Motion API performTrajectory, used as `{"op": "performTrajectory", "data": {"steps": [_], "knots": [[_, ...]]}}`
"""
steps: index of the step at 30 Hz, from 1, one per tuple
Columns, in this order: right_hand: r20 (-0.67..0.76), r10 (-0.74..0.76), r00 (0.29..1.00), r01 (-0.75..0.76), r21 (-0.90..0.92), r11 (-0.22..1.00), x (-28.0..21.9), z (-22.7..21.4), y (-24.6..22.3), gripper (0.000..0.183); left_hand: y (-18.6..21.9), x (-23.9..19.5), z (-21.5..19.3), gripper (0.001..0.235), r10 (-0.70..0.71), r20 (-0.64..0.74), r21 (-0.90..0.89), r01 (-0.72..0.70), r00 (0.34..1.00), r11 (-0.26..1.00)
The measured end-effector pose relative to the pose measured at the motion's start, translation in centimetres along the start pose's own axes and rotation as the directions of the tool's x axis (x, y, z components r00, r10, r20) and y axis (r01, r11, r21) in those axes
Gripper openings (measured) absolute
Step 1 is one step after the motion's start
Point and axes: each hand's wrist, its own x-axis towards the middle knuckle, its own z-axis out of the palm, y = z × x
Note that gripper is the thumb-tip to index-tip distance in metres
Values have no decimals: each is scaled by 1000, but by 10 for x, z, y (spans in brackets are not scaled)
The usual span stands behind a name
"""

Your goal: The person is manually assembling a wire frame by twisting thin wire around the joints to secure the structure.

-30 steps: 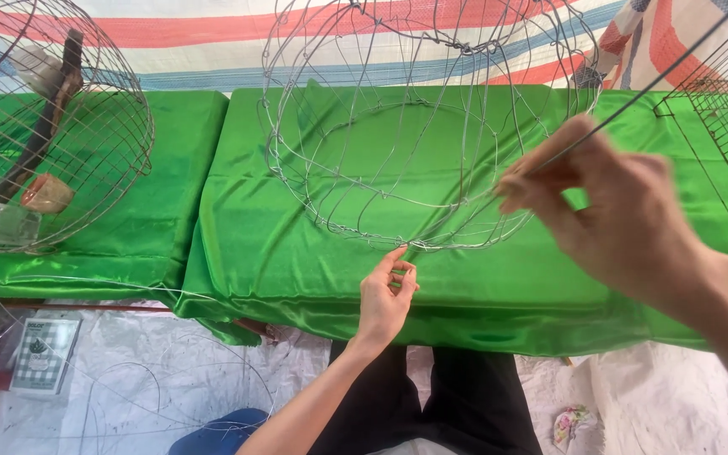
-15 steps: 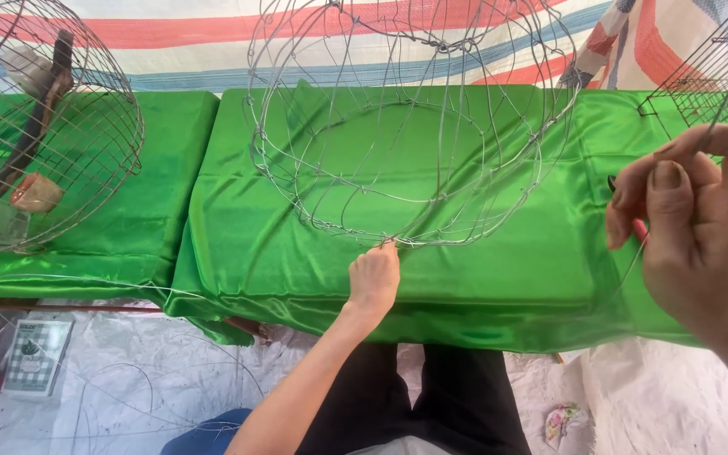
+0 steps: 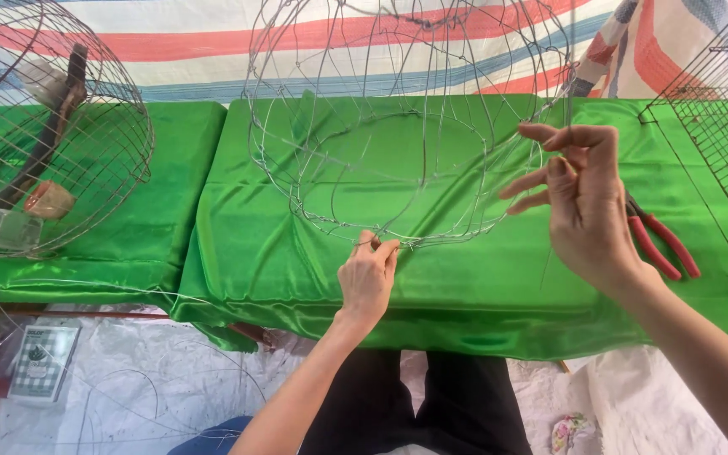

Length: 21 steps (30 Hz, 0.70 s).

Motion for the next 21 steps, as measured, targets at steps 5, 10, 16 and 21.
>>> {"op": "performTrajectory", "data": {"steps": [5,10,16,21], "knots": [[39,-117,992,118,-38,992,23,18,-11,19,3,11,-17,15,12,-71,-40,-14,997,999],[35,-180,983,181,-23,983,39,27,-10,22,-4,24,-32,14,82,-85,-142,-93,993,985],[17,-105,994,105,51,993,46,31,-21,18,-5,27,-21,23,79,-57,-254,-91,995,963],[9,-53,999,52,81,995,40,31,-19,10,-12,28,-17,25,113,27,-336,-98,993,937]]}}
